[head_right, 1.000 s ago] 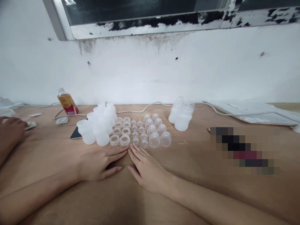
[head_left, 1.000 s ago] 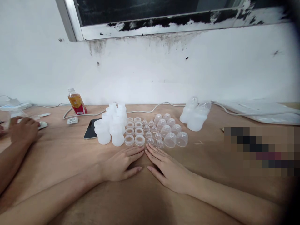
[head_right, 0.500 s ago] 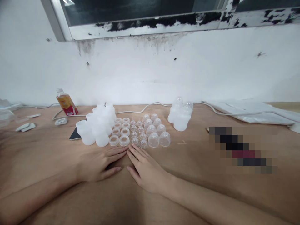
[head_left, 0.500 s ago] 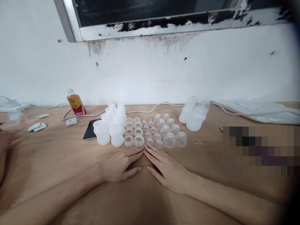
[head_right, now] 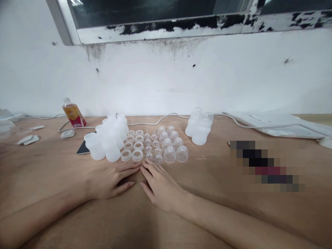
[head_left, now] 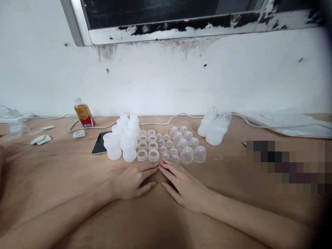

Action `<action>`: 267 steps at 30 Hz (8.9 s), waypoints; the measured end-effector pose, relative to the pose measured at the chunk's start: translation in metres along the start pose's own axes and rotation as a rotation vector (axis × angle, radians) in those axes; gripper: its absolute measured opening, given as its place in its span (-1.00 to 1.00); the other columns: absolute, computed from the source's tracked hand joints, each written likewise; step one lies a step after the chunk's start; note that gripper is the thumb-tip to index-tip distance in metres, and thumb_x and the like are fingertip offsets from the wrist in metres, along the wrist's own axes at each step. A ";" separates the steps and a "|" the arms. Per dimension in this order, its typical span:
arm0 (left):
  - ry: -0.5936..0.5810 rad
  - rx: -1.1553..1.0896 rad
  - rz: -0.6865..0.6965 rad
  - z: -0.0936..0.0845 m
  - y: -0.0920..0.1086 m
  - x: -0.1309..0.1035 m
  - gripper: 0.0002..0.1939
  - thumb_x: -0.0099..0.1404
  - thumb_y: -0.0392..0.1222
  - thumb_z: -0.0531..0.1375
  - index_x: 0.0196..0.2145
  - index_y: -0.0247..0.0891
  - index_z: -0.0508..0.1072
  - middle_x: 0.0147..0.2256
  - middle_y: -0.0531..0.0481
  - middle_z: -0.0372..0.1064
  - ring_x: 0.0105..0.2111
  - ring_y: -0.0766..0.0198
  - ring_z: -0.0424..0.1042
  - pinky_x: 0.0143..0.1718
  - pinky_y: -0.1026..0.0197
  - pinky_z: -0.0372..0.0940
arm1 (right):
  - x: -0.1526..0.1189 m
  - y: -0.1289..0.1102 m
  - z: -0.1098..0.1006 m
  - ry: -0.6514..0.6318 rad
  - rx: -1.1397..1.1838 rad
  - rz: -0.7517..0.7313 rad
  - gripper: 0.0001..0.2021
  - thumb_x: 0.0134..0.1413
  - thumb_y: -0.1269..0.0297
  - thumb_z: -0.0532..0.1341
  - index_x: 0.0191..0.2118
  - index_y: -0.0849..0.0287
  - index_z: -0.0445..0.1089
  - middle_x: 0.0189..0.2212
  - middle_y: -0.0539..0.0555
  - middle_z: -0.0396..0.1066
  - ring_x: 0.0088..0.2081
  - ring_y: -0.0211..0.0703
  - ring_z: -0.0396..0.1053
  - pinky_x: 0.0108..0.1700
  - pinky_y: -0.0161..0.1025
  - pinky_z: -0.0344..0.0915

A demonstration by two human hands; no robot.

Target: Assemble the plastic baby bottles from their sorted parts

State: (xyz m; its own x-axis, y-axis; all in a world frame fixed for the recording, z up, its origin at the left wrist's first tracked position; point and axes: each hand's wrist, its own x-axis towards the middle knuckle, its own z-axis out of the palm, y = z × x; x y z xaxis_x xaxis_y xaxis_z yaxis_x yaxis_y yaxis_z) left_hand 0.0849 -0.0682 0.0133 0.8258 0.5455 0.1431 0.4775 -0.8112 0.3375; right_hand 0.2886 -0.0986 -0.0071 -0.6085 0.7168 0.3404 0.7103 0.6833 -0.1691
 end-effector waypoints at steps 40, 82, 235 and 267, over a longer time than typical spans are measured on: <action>0.711 -0.206 -0.217 0.021 -0.017 0.027 -0.65 0.16 -0.20 0.10 -0.09 -0.23 0.14 -0.12 -0.07 0.18 -0.19 0.32 0.27 -0.16 0.22 0.23 | 0.026 0.022 0.005 0.259 -0.073 0.066 -0.86 0.10 0.41 -0.01 -0.23 0.21 0.24 -0.29 0.10 0.34 -0.23 -0.09 0.24 -0.21 -0.15 0.12; 0.587 -0.274 -0.119 0.023 -0.016 0.027 -0.69 0.10 -0.23 0.14 -0.19 -0.24 0.17 -0.13 -0.10 0.21 -0.07 0.23 0.23 -0.06 0.11 0.21 | 0.026 0.022 0.006 0.512 0.267 0.063 -0.77 0.02 0.34 0.13 -0.14 0.13 0.22 -0.25 0.05 0.34 -0.27 -0.20 0.31 -0.22 -0.20 0.30; 0.423 -0.183 -0.324 0.019 0.001 0.034 -0.87 0.20 -0.19 -0.05 -0.29 -0.21 0.23 -0.49 0.08 0.31 -0.55 0.36 0.25 -0.52 0.35 0.11 | 0.035 0.016 0.004 0.210 0.383 0.141 -0.77 0.08 0.40 -0.05 -0.13 0.16 0.18 -0.40 0.03 0.34 -0.46 -0.25 0.28 -0.40 -0.32 0.18; 0.395 -0.107 -0.341 0.021 -0.004 0.034 -0.91 0.23 -0.25 -0.08 -0.27 -0.21 0.13 -0.46 0.08 0.30 -0.55 0.35 0.28 -0.53 0.34 0.14 | 0.036 0.014 0.006 0.156 0.426 0.177 -0.71 0.07 0.34 -0.02 -0.05 0.16 0.14 -0.44 0.01 0.34 -0.50 -0.28 0.26 -0.41 -0.34 0.18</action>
State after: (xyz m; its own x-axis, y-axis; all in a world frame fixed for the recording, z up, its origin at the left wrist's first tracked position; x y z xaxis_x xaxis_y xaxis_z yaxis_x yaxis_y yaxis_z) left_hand 0.1170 -0.0505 -0.0027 0.4432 0.8291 0.3409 0.6486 -0.5591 0.5165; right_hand 0.2742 -0.0626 -0.0031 -0.4080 0.8200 0.4014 0.5705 0.5722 -0.5891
